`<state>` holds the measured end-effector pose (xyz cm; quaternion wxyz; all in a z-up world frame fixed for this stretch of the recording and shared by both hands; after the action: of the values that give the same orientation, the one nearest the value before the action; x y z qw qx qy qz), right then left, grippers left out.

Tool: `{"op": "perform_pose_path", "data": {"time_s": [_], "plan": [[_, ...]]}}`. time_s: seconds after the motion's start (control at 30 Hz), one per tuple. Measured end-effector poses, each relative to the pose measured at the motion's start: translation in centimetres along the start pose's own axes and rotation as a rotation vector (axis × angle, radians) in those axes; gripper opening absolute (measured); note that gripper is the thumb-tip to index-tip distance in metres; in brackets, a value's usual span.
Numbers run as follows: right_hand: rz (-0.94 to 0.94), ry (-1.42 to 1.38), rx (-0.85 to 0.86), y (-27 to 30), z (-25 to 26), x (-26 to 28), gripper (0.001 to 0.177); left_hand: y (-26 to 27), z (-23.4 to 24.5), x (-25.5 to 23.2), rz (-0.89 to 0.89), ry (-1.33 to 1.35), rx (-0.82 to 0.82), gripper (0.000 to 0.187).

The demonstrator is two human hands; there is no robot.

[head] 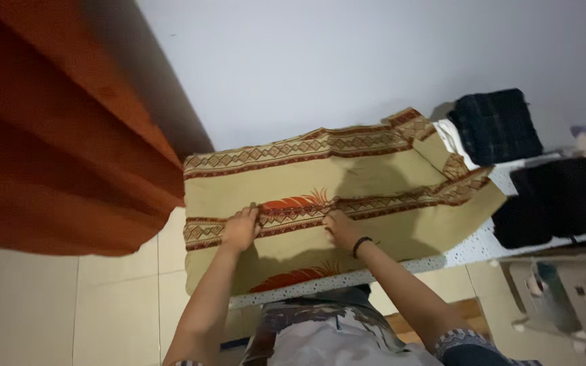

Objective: The person folds a large patterned cloth on a white speckled table. They unfold it, smooth it out, then fold it in half lengthwise, fold the sides inward, and roll it into a compact bundle. The cloth is then placed on a nearby shelf.

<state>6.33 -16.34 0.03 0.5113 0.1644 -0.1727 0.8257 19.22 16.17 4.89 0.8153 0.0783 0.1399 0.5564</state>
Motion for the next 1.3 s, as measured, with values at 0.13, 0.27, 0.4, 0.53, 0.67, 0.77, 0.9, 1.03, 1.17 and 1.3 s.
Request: {"op": "perform_pose_path", "data": {"time_s": [0.13,0.27,0.4,0.53,0.67,0.77,0.9,1.03,1.17,1.3], "plan": [[-0.174,0.002,0.031,2.6,0.2,-1.8,0.038,-1.8,-0.8,-2.6,-0.151,0.012,-0.029,0.043],[-0.437,-0.026,0.209,4.4,1.7,-1.2,0.036,-2.5,-0.5,-4.8,-0.24,0.096,0.126,0.03],[-0.439,0.003,0.144,6.3,3.4,-0.7,0.042,-3.1,-0.1,-7.7,-0.348,0.114,0.122,0.039],[-0.531,-0.059,0.13,9.3,3.6,-1.1,0.042,-3.6,-0.9,-11.1,-0.366,0.093,0.195,0.048],[-0.483,0.082,0.103,11.8,3.5,-2.6,0.042,-3.5,-1.2,-14.1,-0.492,0.118,0.169,0.059],[-0.54,0.014,0.067,13.8,3.9,-3.6,0.04,-2.9,-1.0,-16.9,-0.456,0.047,0.284,0.065],[-0.543,-0.07,-0.021,16.9,5.4,-4.7,0.041,-2.1,-0.2,-21.1,-0.416,-0.028,0.356,0.064],[-0.577,0.011,0.095,19.9,7.1,-6.5,0.038,-2.0,-0.6,-25.4,-0.414,-0.092,0.329,0.067],[-0.564,0.021,0.071,23.3,8.7,-8.5,0.033,-2.4,-2.1,-29.2,-0.578,0.072,0.228,0.065],[-0.613,-0.117,-0.019,26.6,10.0,-11.1,0.046,-3.1,-4.3,-33.7,-0.556,0.019,0.261,0.064]]}}
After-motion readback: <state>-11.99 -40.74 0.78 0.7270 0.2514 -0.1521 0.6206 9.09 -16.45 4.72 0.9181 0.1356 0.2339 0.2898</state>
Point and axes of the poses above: each hand's wrist, its own y-axis away from the middle knuckle, its own z-axis out of the back of the hand, x = y × z, the point moved 1 cm from there along -y, towards the middle knuckle, and after that the axes turned 13 degrees about z, right-handed, at the moved point
